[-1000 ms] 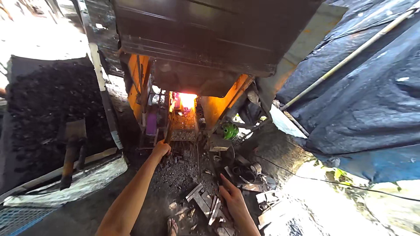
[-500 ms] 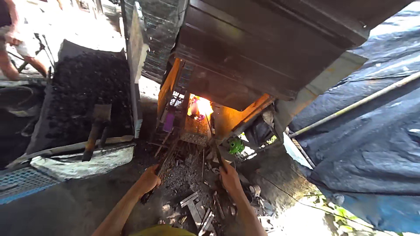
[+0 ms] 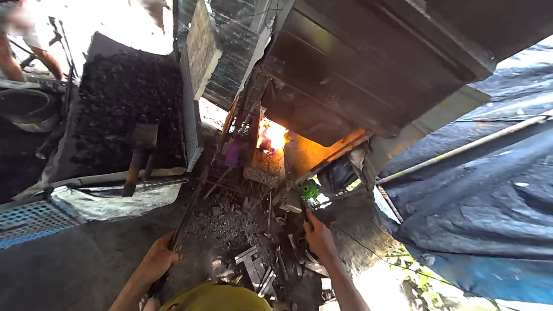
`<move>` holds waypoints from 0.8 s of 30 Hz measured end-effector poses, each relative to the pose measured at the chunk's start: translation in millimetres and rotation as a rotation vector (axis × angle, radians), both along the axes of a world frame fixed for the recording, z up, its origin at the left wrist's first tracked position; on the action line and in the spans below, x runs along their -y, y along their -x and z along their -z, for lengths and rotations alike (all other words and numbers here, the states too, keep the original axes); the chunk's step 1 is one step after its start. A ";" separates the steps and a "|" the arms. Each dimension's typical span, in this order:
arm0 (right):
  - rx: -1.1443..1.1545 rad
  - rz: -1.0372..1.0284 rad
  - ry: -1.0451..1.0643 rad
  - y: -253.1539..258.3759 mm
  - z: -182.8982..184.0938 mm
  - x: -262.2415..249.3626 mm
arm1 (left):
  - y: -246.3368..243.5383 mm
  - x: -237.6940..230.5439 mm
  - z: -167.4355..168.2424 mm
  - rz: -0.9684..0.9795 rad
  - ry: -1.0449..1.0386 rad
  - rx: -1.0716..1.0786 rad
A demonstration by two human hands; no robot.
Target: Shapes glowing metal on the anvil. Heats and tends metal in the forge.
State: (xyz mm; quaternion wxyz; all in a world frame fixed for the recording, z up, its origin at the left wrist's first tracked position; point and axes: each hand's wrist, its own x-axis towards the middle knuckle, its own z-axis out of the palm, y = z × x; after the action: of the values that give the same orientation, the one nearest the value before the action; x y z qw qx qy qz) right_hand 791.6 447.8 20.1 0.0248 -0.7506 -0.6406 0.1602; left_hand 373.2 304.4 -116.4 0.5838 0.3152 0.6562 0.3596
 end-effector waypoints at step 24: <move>-0.594 0.310 -0.010 48.2 49.2 -107.2 | 38.3 14.6 1.4 0.052 0.012 -0.069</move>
State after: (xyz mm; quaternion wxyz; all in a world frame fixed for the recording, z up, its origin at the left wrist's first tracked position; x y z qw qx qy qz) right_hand 743.4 555.0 -29.2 0.2380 -0.7597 -0.4842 0.3630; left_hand 334.9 289.8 -117.7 0.5719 0.3408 0.6697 0.3290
